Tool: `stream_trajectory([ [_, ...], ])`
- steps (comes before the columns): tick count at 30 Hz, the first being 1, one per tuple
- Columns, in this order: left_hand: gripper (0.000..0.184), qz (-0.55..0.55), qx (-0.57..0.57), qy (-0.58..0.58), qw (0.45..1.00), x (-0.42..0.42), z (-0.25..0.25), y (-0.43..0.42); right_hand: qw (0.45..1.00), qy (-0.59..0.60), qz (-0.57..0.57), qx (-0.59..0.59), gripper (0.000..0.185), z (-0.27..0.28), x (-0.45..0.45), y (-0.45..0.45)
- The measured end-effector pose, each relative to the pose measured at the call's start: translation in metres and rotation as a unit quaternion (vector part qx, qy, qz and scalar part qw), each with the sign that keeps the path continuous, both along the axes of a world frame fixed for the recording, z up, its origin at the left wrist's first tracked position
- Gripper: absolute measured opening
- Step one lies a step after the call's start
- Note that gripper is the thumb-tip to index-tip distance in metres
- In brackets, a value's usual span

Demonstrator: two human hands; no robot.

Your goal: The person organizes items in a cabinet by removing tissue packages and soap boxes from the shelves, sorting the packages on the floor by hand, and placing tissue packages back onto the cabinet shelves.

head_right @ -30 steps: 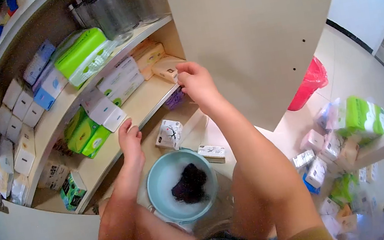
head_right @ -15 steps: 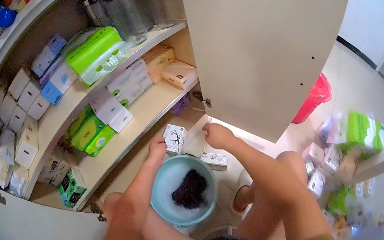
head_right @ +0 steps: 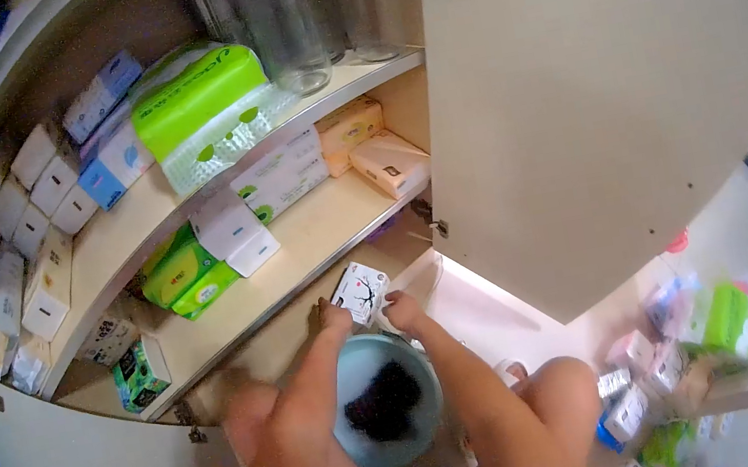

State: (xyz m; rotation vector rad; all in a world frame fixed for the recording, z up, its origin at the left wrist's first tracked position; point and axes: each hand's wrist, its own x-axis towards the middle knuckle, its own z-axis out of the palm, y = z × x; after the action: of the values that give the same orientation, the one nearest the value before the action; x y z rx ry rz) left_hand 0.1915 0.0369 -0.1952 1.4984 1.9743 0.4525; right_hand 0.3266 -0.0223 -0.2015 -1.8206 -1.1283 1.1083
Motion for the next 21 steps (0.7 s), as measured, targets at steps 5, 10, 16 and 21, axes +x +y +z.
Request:
stream_trajectory([
  [5,0.059,0.048,-0.092,-0.094,0.990,-0.007,0.031,0.001,0.992,0.097,-0.054,-0.066,0.049,-0.060,0.011,0.024],
  [10,0.055,-0.029,-0.094,-0.013,0.995,-0.005,0.040,-0.003,0.958,0.198,-0.111,-0.176,0.039,-0.009,-0.015,0.018],
  [16,0.047,-0.102,-0.166,-0.056,0.979,-0.022,-0.022,0.013,0.958,0.252,-0.066,-0.122,0.034,-0.047,-0.030,0.024],
  [21,0.044,-0.093,-0.091,-0.149,0.980,-0.008,0.045,-0.009,0.932,0.309,-0.122,-0.145,0.049,0.014,-0.019,0.010],
])
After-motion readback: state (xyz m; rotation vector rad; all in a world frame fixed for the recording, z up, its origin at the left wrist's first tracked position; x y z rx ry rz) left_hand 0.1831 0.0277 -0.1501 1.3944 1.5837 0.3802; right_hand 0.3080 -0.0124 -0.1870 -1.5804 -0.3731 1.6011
